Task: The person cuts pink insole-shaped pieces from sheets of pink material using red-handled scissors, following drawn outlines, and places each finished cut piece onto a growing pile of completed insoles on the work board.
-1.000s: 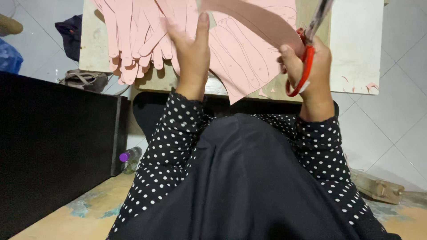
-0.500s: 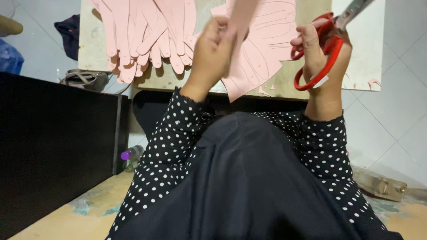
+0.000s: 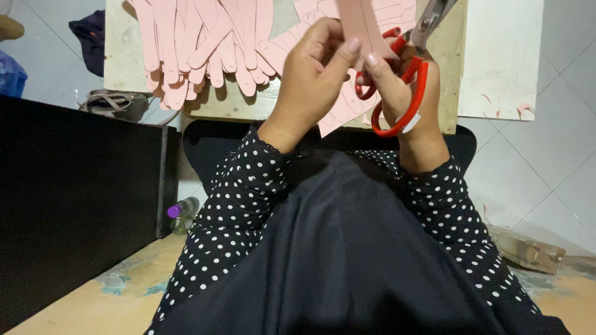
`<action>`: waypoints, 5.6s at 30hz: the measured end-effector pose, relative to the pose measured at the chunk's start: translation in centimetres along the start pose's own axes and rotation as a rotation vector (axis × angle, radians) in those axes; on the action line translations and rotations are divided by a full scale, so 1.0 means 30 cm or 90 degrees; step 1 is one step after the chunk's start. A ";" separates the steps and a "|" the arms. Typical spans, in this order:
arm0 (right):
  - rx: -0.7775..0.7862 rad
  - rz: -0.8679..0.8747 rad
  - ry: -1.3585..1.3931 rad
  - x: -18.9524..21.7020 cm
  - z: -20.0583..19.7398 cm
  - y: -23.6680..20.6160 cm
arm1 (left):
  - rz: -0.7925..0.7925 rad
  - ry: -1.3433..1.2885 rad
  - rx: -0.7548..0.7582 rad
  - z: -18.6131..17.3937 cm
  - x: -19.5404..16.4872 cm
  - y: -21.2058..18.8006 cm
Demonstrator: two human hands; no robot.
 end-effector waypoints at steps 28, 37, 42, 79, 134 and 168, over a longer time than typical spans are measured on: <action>0.231 0.099 -0.181 0.007 0.117 -0.023 | 0.089 -0.071 -0.120 -0.060 -0.030 -0.023; 0.146 0.149 -0.107 -0.050 0.128 -0.021 | 0.092 -0.060 -0.139 -0.048 -0.011 -0.022; 0.154 0.141 -0.144 -0.056 0.122 -0.028 | 0.089 -0.067 -0.131 -0.055 -0.011 -0.021; 0.174 0.240 -0.080 -0.077 0.119 -0.045 | 0.032 0.152 -0.045 -0.075 -0.067 -0.038; 0.176 0.171 -0.085 -0.123 0.178 -0.048 | 0.015 0.292 -0.186 -0.042 0.073 -0.016; 0.199 0.174 -0.118 -0.128 0.220 -0.064 | 0.052 0.253 -0.263 -0.065 0.091 -0.030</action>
Point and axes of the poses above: each hand's wrist, its own y-axis towards the middle knuckle, its own z-axis out of the palm, x = y × z, the point moved 5 cm from there along y, towards the middle knuckle, and after that the axes turned 13 degrees about x, right-handed, at the moved point
